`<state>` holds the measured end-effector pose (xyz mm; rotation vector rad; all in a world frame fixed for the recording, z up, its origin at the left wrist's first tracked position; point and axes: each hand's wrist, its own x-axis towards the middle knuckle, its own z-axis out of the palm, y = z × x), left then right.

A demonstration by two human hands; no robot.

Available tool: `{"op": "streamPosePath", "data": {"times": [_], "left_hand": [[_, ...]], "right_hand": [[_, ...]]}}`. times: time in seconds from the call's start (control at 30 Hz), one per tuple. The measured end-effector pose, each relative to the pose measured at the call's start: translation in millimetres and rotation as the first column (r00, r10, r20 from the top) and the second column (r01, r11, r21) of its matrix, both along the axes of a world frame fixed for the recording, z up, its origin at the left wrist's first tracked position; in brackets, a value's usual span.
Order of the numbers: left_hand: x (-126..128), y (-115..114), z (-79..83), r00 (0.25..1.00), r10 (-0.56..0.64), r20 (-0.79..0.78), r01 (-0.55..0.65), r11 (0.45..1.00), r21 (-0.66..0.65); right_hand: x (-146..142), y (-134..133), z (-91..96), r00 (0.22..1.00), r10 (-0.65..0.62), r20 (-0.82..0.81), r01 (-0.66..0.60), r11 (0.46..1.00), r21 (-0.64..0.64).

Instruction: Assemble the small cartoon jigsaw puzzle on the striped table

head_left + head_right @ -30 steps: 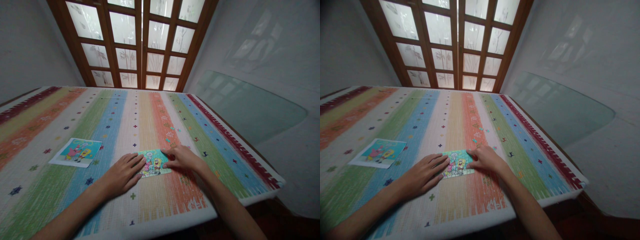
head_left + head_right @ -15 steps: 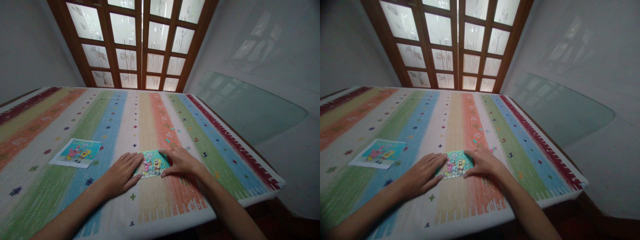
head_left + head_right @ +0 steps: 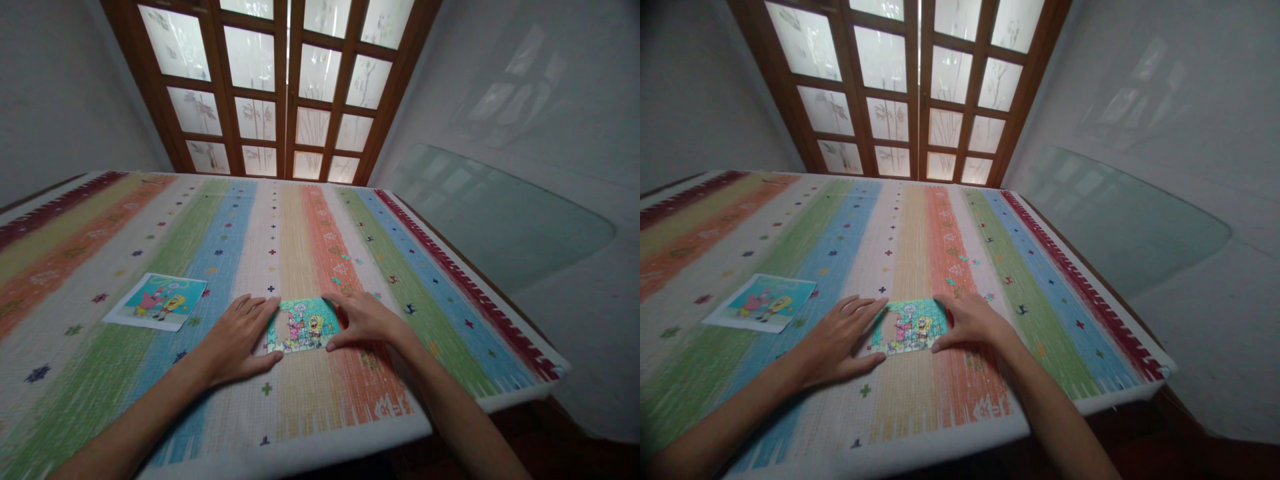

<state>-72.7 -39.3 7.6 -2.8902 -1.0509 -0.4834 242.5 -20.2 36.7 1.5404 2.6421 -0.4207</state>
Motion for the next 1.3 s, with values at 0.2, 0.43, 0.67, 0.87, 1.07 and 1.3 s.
{"op": "streamPosePath", "data": {"times": [0.2,0.43,0.67,0.87,1.07,1.3], "left_hand": [[-3.0,2.4,-3.6,0.999,-0.026,0.026,0.026,1.000,-0.014],[-3.8,2.6,-6.0,0.998,-0.047,0.032,0.048,0.999,-0.016],[-3.7,3.5,-2.2,0.999,-0.038,0.033,0.037,0.999,0.019],[-0.4,6.1,3.8,0.996,0.016,0.084,-0.018,1.000,0.017],[-0.7,6.7,3.4,0.990,0.070,0.123,-0.075,0.997,0.033],[-1.6,6.6,0.9,0.990,0.085,0.116,-0.094,0.993,0.075]], "right_hand": [[1.3,0.6,2.6,1.000,0.010,-0.002,-0.010,1.000,0.005],[0.8,0.7,3.5,1.000,0.015,-0.002,-0.015,1.000,0.016],[5.3,2.8,3.1,1.000,0.011,-0.023,-0.011,1.000,-0.003],[13.7,9.5,7.1,1.000,-0.016,-0.013,0.017,0.999,0.042],[31.2,21.6,6.7,0.988,-0.157,0.008,0.155,0.980,0.126],[62.3,32.7,6.2,0.866,-0.479,0.146,0.455,0.874,0.169]]}}
